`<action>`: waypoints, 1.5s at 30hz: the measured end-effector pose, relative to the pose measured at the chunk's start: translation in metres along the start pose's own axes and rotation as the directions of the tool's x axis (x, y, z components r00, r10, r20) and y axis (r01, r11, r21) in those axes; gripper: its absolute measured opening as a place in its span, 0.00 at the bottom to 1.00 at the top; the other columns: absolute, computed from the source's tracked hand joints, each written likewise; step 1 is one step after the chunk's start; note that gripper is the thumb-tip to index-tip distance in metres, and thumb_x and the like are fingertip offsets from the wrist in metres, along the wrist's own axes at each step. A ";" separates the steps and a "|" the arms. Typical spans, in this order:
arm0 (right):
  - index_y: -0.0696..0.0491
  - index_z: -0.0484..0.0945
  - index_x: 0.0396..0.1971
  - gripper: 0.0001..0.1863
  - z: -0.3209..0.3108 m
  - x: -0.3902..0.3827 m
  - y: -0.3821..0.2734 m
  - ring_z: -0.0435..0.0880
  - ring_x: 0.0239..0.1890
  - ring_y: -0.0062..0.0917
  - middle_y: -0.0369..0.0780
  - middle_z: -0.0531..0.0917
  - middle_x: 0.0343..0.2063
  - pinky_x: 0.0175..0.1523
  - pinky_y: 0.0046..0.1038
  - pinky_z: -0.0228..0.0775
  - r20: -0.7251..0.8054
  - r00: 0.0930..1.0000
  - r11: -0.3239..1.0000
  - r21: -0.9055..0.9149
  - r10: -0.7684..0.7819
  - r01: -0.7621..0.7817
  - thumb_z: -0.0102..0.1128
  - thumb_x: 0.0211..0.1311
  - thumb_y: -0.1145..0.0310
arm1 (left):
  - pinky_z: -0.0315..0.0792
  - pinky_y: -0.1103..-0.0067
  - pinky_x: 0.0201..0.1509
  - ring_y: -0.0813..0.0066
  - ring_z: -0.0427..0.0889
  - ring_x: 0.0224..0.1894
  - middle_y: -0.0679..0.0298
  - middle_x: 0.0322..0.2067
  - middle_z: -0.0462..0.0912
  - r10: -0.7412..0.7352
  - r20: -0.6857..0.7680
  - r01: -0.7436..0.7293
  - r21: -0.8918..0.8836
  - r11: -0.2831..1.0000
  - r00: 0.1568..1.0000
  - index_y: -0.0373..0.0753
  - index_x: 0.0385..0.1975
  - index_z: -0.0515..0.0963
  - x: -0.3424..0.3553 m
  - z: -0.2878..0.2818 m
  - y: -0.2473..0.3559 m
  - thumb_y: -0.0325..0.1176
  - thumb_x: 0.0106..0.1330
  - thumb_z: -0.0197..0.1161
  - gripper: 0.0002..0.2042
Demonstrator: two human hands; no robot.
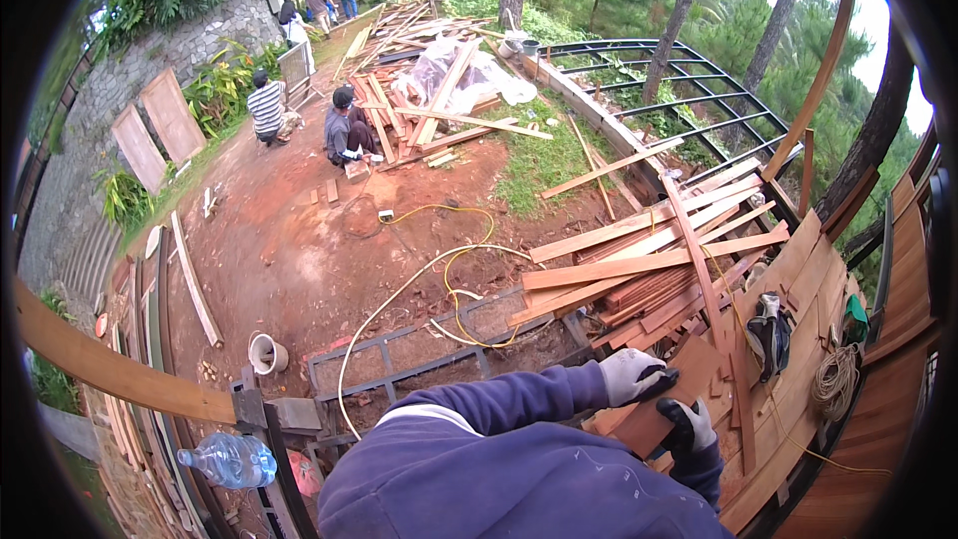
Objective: The person uses a nail gun to fasten wooden planks to a vertical beam, then uses a hand plane to smooth a plank, and finally fits the plank into place on the structure. The person handles wooden planks, a nail gun, and a hand plane throughout the task.
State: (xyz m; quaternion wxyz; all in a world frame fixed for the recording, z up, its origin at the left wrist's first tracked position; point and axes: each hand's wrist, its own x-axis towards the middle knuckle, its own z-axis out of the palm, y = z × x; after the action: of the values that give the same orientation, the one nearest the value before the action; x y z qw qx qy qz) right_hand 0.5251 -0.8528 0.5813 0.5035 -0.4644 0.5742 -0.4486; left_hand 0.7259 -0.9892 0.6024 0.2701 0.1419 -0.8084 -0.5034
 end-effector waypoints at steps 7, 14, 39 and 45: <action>0.56 0.78 0.45 0.17 0.008 -0.010 -0.010 0.83 0.42 0.30 0.42 0.81 0.40 0.45 0.29 0.77 -0.077 0.979 0.932 0.328 0.189 -0.154 0.66 0.54 0.71 | 0.75 0.71 0.46 0.55 0.84 0.39 0.46 0.36 0.83 -0.046 -0.017 0.043 -0.133 0.990 0.999 0.30 0.42 0.79 0.018 0.016 -0.014 0.29 0.68 0.55 0.10; 0.55 0.76 0.50 0.20 0.016 -0.025 -0.013 0.83 0.39 0.20 0.37 0.82 0.38 0.42 0.24 0.77 -0.188 0.929 0.736 0.666 0.320 -0.119 0.63 0.63 0.59 | 0.67 0.81 0.35 0.82 0.72 0.30 0.70 0.27 0.76 -0.062 -0.063 0.029 -0.430 0.902 0.996 0.37 0.33 0.75 0.035 0.059 -0.038 0.43 0.75 0.51 0.15; 0.55 0.79 0.31 0.15 0.094 -0.235 0.196 0.80 0.18 0.20 0.39 0.81 0.22 0.22 0.22 0.73 -0.573 0.215 0.540 0.819 0.791 0.195 0.58 0.67 0.58 | 0.84 0.71 0.35 0.62 0.86 0.35 0.55 0.37 0.84 -0.737 0.589 0.922 -0.036 0.386 0.332 0.31 0.49 0.75 0.007 0.122 -0.153 0.31 0.67 0.60 0.14; 0.56 0.81 0.34 0.11 0.206 -0.330 0.277 0.84 0.28 0.34 0.43 0.84 0.25 0.35 0.32 0.75 -0.792 -0.283 0.644 0.607 0.541 -0.466 0.56 0.65 0.63 | 0.82 0.76 0.34 0.68 0.86 0.34 0.59 0.35 0.83 -0.546 0.781 0.811 0.089 0.578 0.303 0.29 0.47 0.77 0.021 0.173 -0.145 0.28 0.65 0.62 0.13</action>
State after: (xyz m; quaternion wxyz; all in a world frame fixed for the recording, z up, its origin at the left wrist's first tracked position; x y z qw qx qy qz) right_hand 0.7278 -0.4920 0.3440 0.1117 0.2836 0.8696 -0.3884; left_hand 0.6025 -0.9374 0.4192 -0.3069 0.2109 -0.6053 -0.7036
